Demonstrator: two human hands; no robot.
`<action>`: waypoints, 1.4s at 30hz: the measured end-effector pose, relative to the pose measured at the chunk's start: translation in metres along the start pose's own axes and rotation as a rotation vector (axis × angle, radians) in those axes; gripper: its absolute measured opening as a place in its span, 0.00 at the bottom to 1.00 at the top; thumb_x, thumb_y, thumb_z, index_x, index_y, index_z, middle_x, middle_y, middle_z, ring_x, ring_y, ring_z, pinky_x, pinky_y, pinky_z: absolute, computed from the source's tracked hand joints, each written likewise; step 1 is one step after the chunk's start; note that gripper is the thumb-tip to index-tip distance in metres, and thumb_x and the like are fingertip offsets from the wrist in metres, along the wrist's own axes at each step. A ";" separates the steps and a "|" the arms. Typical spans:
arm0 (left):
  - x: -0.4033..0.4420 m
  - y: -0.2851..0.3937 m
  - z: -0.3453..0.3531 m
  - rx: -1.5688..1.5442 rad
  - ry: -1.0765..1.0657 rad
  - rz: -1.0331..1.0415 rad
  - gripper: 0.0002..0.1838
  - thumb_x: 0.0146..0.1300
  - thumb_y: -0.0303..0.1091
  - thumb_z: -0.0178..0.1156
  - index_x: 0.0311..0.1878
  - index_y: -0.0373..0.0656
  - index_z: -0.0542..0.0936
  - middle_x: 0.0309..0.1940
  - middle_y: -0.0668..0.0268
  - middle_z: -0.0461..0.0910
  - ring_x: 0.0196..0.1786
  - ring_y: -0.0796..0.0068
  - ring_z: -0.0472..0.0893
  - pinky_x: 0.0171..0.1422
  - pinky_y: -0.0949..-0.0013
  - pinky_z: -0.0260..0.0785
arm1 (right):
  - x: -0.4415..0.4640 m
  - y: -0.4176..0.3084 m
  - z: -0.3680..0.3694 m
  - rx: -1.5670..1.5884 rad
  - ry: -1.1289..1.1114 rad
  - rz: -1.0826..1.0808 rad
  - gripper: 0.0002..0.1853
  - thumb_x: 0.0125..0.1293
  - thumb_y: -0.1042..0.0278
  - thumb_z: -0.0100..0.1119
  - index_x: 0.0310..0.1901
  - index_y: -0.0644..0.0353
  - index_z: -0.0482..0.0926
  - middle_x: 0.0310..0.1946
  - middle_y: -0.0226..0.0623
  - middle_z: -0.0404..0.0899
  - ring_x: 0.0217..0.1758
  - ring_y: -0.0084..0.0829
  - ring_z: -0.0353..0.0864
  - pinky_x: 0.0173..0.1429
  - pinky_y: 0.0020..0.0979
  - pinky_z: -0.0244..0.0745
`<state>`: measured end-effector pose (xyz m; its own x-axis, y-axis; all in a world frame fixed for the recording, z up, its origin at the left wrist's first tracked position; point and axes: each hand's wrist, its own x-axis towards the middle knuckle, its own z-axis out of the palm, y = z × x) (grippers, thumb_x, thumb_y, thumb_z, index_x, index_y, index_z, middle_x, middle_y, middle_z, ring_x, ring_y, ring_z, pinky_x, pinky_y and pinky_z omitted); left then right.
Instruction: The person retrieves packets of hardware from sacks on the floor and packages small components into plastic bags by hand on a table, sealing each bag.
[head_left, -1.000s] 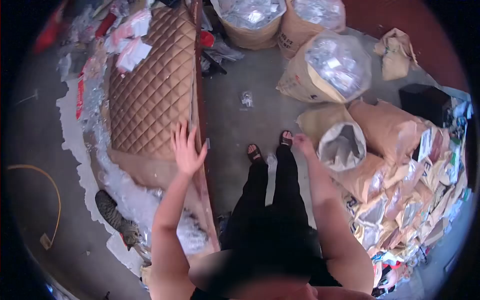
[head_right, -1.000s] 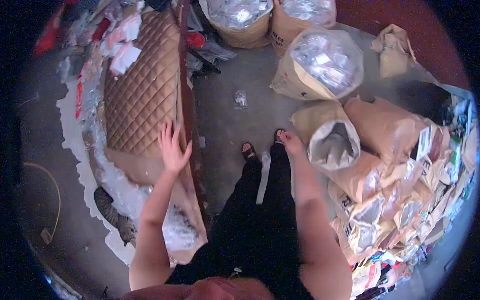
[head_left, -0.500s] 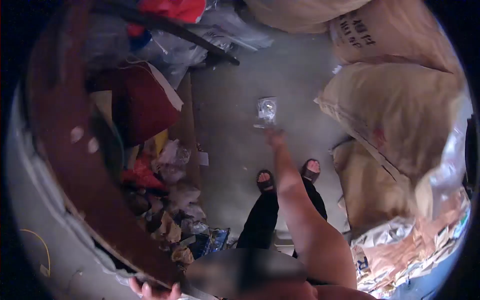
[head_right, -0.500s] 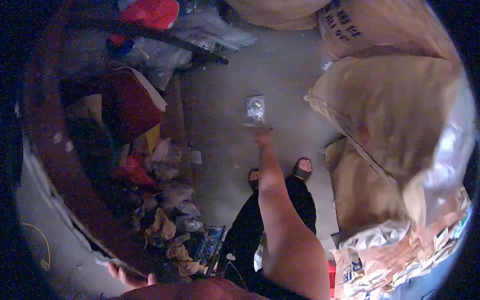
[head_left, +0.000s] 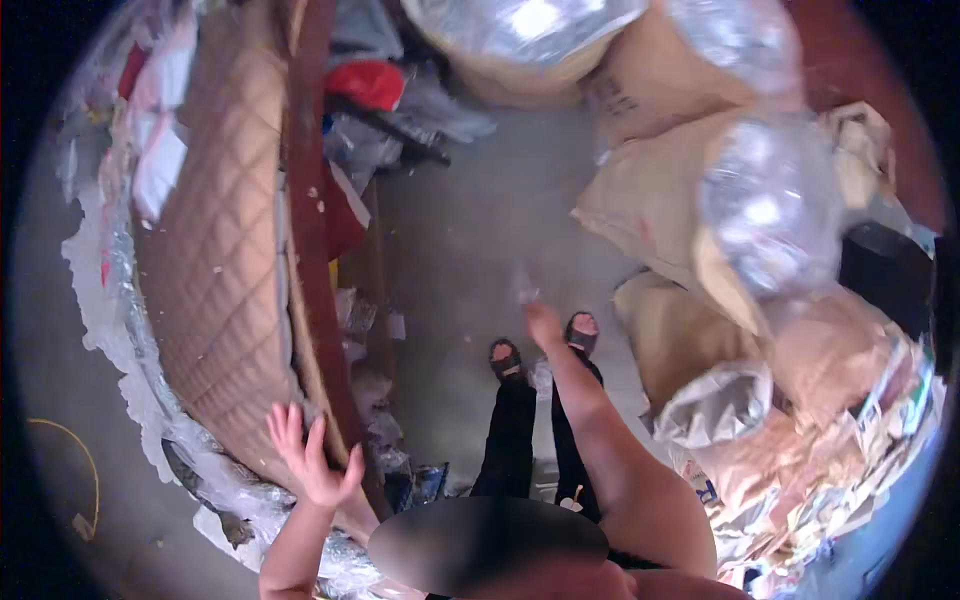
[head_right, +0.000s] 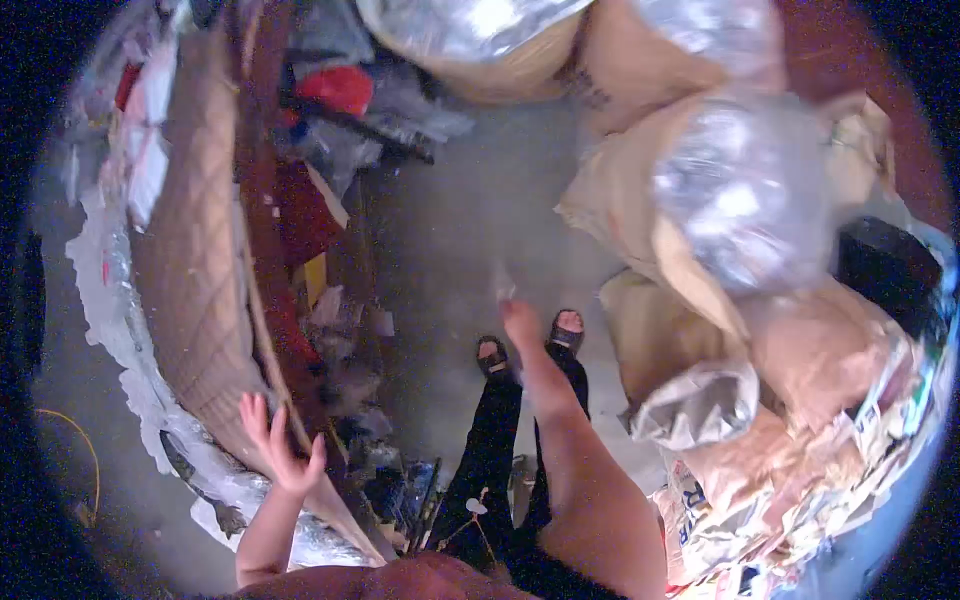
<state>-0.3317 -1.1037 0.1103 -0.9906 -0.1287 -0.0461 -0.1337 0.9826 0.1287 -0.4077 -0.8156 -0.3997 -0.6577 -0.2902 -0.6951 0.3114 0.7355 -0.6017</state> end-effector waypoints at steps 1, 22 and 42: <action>0.002 0.004 -0.004 -0.002 -0.010 -0.008 0.38 0.55 0.42 0.65 0.69 0.42 0.65 0.72 0.45 0.57 0.75 0.38 0.53 0.77 0.36 0.38 | -0.062 -0.025 -0.035 -0.144 0.098 -0.061 0.18 0.68 0.50 0.50 0.42 0.55 0.83 0.37 0.48 0.83 0.41 0.49 0.83 0.44 0.45 0.75; -0.012 0.143 -0.020 0.320 0.009 0.261 0.37 0.55 0.35 0.62 0.70 0.51 0.63 0.74 0.58 0.56 0.76 0.47 0.51 0.73 0.37 0.48 | -0.794 0.103 -0.305 0.073 1.232 0.383 0.14 0.64 0.62 0.54 0.42 0.62 0.81 0.31 0.44 0.82 0.40 0.41 0.82 0.49 0.38 0.74; -0.318 0.862 0.208 -0.204 -1.248 1.118 0.13 0.66 0.40 0.54 0.44 0.44 0.82 0.38 0.53 0.84 0.42 0.51 0.83 0.47 0.52 0.74 | -0.972 0.566 -0.363 0.260 1.350 0.849 0.08 0.62 0.70 0.60 0.41 0.61 0.80 0.33 0.36 0.77 0.42 0.29 0.77 0.46 0.31 0.73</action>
<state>-0.1259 -0.1879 0.0297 0.0171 0.8437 -0.5365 0.4673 0.4676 0.7503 0.1593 0.1052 0.0783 -0.2933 0.9514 -0.0943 0.8907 0.2361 -0.3884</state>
